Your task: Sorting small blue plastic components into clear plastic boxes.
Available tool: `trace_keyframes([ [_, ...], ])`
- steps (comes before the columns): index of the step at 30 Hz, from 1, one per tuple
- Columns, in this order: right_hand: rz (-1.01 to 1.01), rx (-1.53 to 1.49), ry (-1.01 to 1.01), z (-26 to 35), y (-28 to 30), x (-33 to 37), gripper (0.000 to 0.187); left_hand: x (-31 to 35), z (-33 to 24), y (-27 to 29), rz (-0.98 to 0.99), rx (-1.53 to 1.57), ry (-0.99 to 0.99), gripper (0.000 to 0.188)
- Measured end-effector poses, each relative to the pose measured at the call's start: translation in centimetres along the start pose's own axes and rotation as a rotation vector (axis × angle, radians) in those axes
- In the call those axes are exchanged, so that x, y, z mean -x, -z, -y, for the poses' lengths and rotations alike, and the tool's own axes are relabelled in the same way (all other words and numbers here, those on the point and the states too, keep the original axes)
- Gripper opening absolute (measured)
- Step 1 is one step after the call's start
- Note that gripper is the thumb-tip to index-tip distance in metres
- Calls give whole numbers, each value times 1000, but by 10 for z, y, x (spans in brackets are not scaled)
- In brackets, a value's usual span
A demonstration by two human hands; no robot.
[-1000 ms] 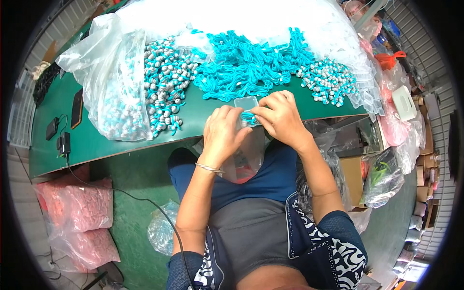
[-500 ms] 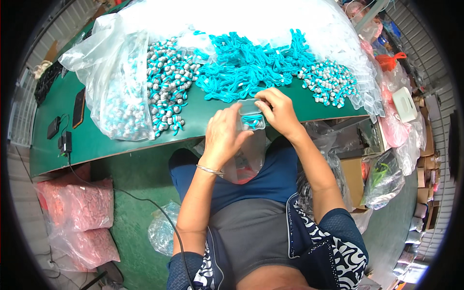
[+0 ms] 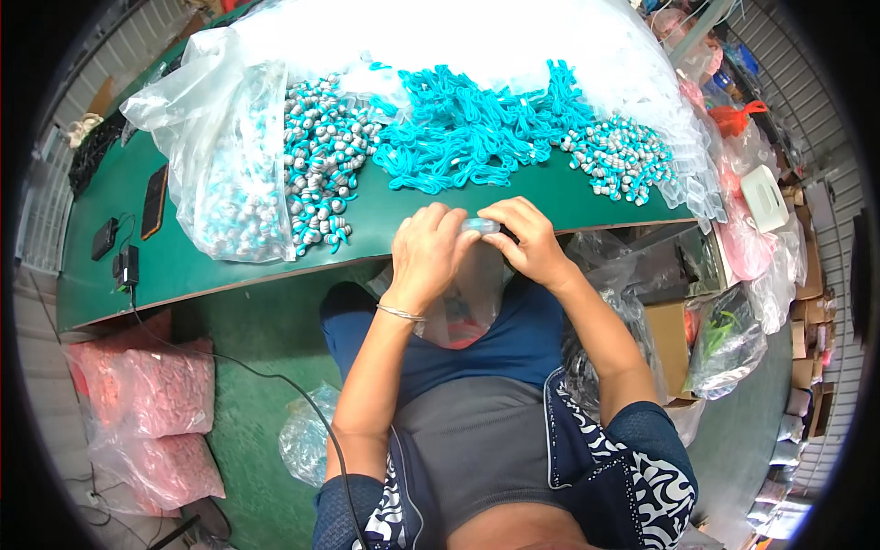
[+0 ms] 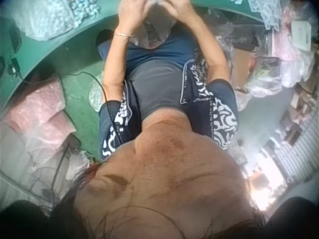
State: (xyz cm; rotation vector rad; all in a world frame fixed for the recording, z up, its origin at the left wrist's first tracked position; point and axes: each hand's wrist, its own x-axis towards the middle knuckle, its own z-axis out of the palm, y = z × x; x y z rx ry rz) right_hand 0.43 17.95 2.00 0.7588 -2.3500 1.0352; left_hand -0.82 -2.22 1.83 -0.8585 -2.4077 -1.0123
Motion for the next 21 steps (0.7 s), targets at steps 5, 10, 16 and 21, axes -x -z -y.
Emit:
trace_keyframes([
  [5,65,-129,-164,16,-3,4,24,6,6,5,-24,117,-49,17],
  [10,325,-254,-148,9,16,-15,19,13,1,8,13,13,-53,19],
  [16,-145,145,-67,-31,31,-79,16,32,-23,-8,35,-146,-196,25],
  [21,-315,606,-91,-76,26,-125,24,27,-27,-2,15,-86,-149,25],
])
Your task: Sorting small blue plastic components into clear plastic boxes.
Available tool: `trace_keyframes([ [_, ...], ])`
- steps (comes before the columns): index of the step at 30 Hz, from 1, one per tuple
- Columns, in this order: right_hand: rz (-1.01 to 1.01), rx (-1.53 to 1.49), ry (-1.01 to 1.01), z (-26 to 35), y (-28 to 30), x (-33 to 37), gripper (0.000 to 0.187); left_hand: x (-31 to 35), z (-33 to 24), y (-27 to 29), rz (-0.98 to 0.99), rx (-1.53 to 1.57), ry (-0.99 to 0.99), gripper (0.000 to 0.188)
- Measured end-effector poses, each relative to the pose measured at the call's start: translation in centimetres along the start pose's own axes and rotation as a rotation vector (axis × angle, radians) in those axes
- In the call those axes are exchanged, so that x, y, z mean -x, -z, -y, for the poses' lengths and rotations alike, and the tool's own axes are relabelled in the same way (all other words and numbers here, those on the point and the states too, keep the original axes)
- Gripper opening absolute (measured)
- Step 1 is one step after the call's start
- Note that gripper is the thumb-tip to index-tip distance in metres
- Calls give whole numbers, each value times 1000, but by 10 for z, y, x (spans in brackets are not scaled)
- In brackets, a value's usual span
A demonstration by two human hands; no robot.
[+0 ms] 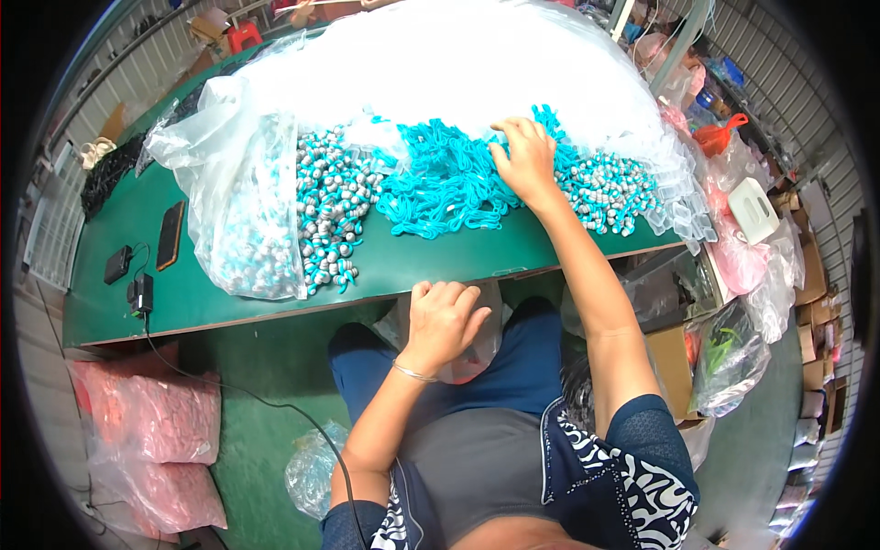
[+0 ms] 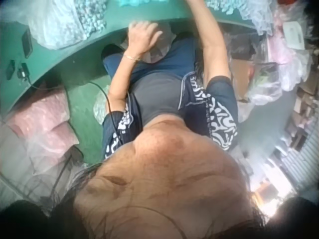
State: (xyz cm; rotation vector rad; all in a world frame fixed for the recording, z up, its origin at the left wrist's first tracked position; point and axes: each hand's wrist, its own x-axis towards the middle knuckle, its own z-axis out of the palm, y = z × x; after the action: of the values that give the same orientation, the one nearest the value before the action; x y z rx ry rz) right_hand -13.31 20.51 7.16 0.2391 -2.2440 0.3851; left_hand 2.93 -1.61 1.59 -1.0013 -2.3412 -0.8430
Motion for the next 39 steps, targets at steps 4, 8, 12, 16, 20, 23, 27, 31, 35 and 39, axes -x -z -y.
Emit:
trace_keyframes([
  [4,58,65,47,0,-30,-16,26,-6,8,7,-12,75,44,19],
  [8,-6,80,62,4,-45,-25,15,-6,15,9,16,110,66,17],
  [12,-151,-80,43,3,-15,-18,14,-4,25,30,-77,-101,138,16],
  [16,-69,-327,70,25,36,15,16,3,42,65,-177,-390,314,24],
  [20,132,-247,323,51,74,64,28,14,55,81,-171,-554,465,29],
  [23,239,-185,346,66,84,93,30,18,61,81,-133,-614,486,27],
  [27,333,-120,336,75,79,109,27,18,68,75,-109,-623,449,24],
  [31,375,-134,289,79,70,119,32,19,70,76,-98,-601,403,22],
  [35,333,-168,229,78,73,121,36,17,71,72,-136,-586,323,14],
  [39,228,-150,98,60,82,123,26,13,63,63,-102,-451,255,14],
])
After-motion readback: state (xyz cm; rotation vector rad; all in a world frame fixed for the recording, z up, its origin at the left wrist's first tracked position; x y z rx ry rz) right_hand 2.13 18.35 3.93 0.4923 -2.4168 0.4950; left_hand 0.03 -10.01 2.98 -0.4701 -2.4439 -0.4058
